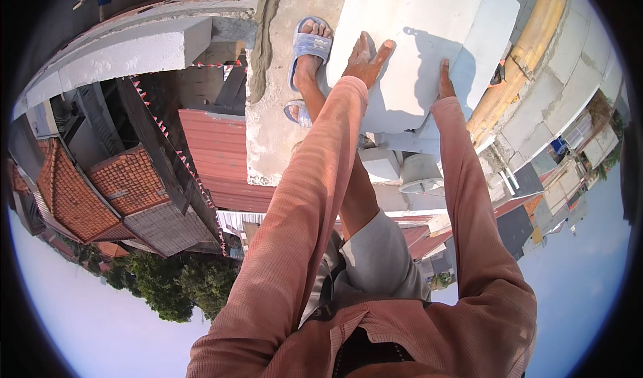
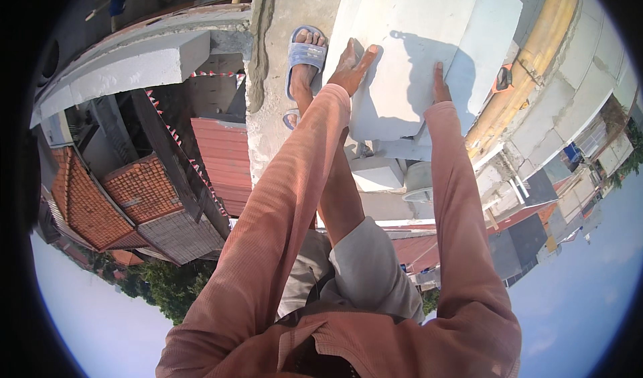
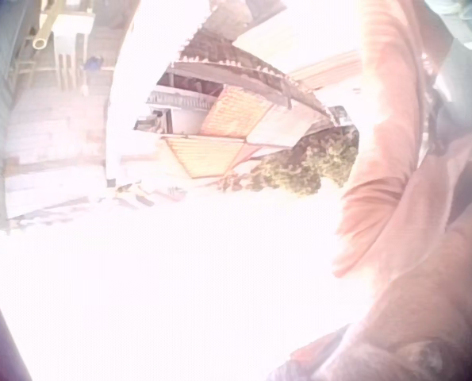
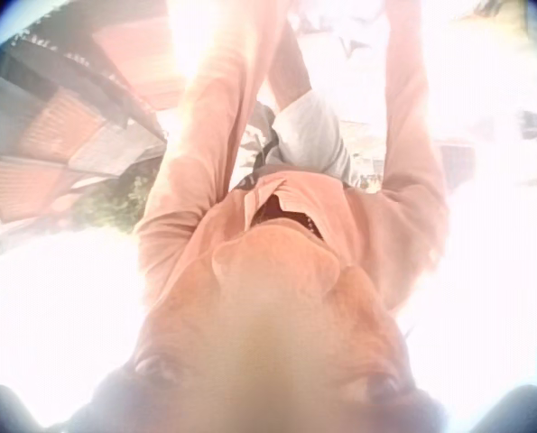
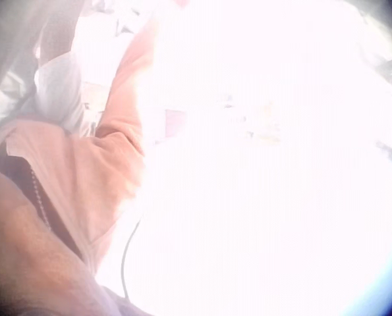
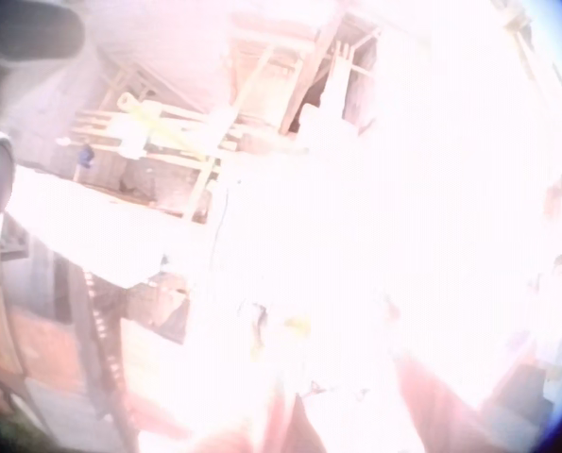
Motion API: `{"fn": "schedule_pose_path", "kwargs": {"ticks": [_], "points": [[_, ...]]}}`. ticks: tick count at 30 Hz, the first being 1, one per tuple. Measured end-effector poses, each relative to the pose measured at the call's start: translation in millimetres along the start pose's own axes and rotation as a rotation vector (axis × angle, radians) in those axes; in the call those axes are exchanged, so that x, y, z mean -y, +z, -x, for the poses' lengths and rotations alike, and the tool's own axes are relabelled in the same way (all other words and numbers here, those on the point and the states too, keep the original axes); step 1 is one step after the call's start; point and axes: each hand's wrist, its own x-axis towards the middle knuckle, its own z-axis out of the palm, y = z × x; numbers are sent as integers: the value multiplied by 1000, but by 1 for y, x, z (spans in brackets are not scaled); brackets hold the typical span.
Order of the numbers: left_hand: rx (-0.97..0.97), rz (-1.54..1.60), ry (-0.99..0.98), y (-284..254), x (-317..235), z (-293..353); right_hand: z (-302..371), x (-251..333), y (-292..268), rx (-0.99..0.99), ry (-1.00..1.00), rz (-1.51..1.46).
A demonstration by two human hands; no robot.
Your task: The person chips the concrete surface using a hammer, spreads mortar onto the wall with a trowel, and places concrete blocks onto the mortar bed by hand.
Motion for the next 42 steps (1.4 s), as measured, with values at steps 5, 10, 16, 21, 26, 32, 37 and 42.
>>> {"fn": "schedule_pose_path", "kwargs": {"ticks": [5, 10, 16, 21, 26, 32, 37, 42], "points": [[-103, -305, 46, 38, 11, -4, 23, 5, 5, 148, -4, -196], [-75, -127, 43, 33, 20, -7, 60, 18, 1, 79, -176, -6], [-205, 66, 58, 20, 21, 4, 144, 42, 36, 8, -317, 536], [-124, -368, 356, 30, 46, 56, 197, 64, 110, -212, -323, 984], [-84, -68, 308, 65, 8, 163, 202, 69, 103, -301, -233, 1115], [-487, -441, 69, 105, -11, 141, 209, 67, 126, -255, -275, 1119], [-784, -510, 214, 133, -15, 135, 195, 82, 86, -223, -412, 1149], [-798, -606, 206, 115, 3, 141, 216, 195, 93, -340, -1366, 2308]]}}
